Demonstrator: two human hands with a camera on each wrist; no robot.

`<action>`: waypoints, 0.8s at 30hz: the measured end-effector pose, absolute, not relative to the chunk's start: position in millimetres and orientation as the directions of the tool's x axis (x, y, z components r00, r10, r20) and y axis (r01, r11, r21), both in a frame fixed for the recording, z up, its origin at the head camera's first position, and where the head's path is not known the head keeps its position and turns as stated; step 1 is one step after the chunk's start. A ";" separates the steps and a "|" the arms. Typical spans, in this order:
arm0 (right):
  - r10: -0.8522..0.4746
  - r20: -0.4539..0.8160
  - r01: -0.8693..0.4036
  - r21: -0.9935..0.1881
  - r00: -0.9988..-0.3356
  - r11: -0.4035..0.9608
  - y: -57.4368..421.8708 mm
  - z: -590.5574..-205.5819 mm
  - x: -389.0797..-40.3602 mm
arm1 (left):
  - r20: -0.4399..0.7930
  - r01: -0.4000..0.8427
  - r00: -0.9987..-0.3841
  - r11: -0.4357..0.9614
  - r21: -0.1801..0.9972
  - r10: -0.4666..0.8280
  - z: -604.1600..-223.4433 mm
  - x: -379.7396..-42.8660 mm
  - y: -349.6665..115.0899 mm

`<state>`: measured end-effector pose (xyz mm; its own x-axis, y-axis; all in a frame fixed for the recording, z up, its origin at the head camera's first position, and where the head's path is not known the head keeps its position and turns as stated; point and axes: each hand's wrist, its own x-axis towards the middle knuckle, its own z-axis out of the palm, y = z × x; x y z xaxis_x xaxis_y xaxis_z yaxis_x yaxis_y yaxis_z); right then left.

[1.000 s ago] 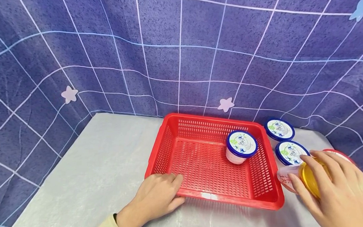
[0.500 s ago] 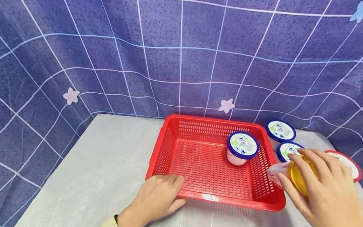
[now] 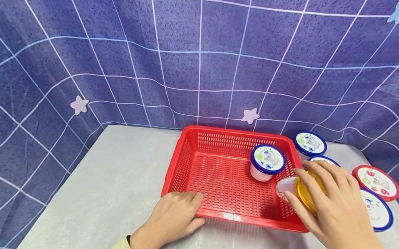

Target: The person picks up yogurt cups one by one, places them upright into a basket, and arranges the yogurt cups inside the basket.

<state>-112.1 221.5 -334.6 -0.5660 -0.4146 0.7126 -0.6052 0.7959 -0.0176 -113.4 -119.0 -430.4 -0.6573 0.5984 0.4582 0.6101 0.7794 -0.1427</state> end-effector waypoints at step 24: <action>-0.514 0.569 -0.644 -0.036 -0.642 0.764 213.3 -376.4 -134.7 | 0.474 0.615 -0.646 0.776 -0.140 0.598 -430.7 -114.7 -118.4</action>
